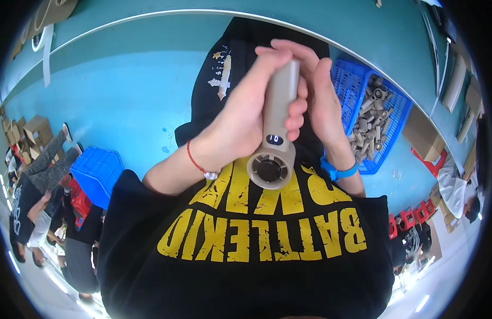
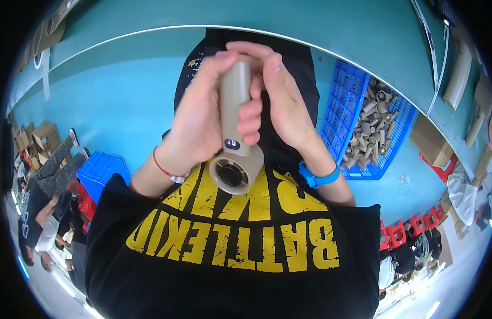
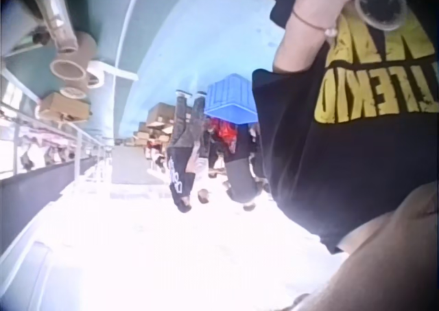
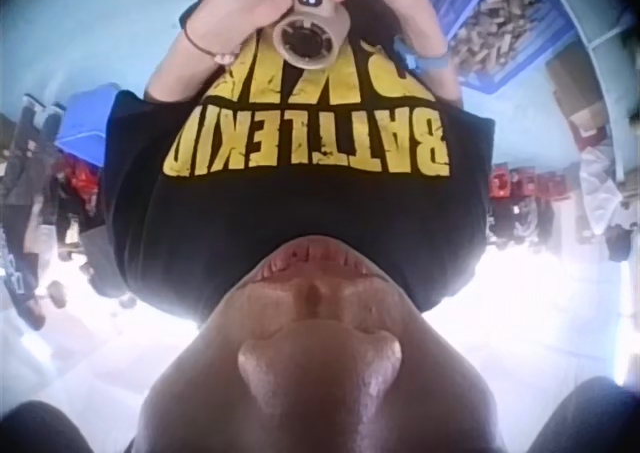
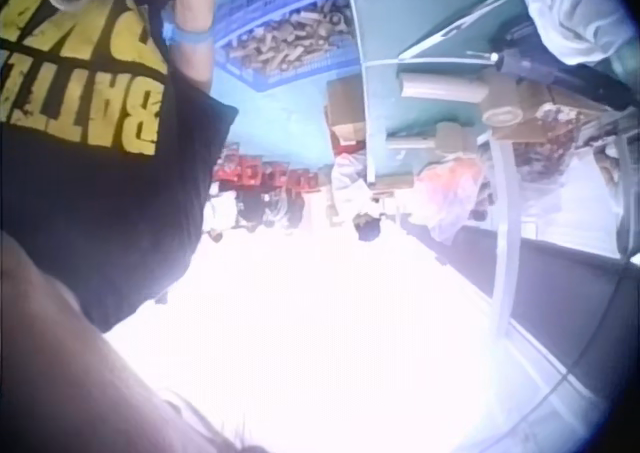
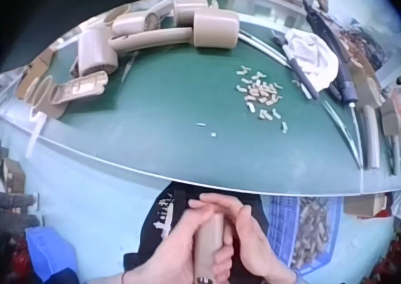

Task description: Assembling hand-held electric fans by placing electronic components into plastic housings and securing them with an electric screwdriver.

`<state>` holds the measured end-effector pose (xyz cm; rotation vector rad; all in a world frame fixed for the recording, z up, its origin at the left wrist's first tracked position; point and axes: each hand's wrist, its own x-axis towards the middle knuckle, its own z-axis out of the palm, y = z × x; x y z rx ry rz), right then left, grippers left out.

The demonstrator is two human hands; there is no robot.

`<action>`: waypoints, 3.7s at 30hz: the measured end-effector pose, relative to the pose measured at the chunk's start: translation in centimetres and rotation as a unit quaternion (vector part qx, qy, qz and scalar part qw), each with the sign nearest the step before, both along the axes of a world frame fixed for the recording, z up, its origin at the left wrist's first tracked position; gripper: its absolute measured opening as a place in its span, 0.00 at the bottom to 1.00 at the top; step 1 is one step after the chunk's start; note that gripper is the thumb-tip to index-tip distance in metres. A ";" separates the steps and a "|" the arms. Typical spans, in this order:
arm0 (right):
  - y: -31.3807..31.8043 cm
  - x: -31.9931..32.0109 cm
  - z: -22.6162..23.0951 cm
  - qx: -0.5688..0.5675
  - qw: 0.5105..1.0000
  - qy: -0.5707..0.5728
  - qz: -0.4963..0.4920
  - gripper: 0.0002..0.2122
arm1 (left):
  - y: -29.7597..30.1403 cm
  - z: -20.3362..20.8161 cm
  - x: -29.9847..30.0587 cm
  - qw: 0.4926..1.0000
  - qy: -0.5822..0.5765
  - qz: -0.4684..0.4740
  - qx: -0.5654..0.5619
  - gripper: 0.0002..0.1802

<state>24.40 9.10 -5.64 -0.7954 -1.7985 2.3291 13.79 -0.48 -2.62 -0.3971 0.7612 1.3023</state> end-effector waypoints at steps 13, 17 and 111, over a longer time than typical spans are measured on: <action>-4.1 5.5 2.0 -0.208 0.975 0.063 0.042 0.59 | -0.2 1.2 -0.6 0.990 0.006 0.141 0.009 0.21; -5.8 4.9 2.8 -0.193 0.975 0.093 -0.056 0.60 | 0.0 2.5 -0.1 0.986 0.026 0.163 0.007 0.21; -6.5 10.6 -3.5 -0.320 0.935 0.150 0.028 0.45 | -4.2 0.4 2.6 0.624 0.731 -0.179 0.211 0.46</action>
